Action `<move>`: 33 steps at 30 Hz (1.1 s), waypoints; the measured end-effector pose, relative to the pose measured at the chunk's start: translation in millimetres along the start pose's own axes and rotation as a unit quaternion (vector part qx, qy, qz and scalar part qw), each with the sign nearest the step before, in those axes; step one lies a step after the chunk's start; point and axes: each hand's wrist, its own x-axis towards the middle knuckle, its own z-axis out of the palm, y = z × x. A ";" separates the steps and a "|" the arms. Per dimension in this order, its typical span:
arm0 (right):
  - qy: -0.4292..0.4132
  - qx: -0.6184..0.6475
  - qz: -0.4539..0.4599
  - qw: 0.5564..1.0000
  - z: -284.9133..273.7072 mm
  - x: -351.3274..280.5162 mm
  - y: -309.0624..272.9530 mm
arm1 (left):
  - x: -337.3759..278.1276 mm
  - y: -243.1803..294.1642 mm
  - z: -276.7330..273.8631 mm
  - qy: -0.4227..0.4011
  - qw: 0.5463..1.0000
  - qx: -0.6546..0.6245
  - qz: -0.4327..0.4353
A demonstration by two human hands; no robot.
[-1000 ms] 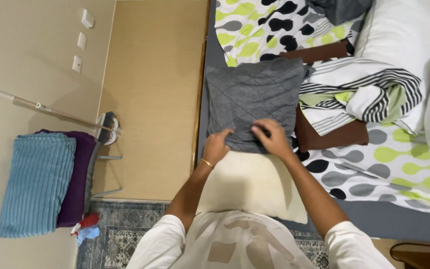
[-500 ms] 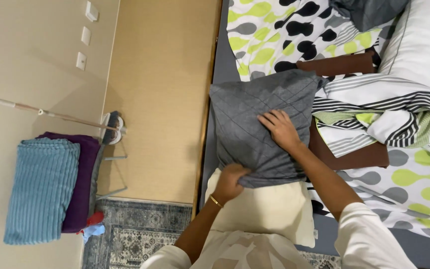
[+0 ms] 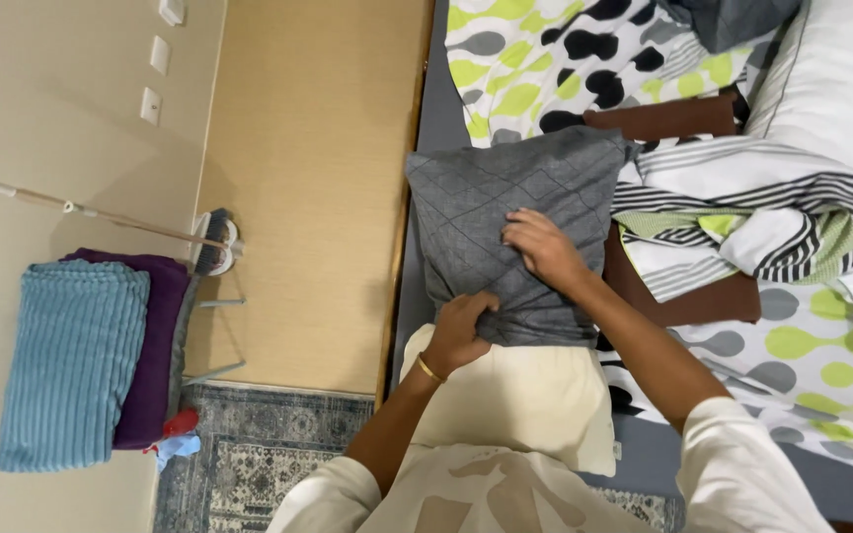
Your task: The person inserts a white pillow into a gray quilted pillowcase on a bed. They repeatedly pull the case over the pillow, tuck the corners, and smooth the fabric to fit it properly.
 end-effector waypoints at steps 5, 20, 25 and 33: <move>-0.088 0.098 0.125 0.983 -38.9 -3.1 -32.0 | -7.1 -53.5 9.0 0.139 0.981 0.136 0.011; 0.058 0.033 0.139 0.988 -23.5 -34.2 -19.1 | 12.6 10.1 -20.8 -0.028 0.989 0.129 0.070; 0.096 0.084 0.308 0.943 -28.1 -31.1 -34.2 | 26.0 -9.2 -55.2 -0.137 0.982 -0.123 0.043; -0.016 0.049 0.211 0.976 -19.2 -18.1 -85.5 | 77.4 -109.5 -8.9 -0.029 0.961 0.273 0.036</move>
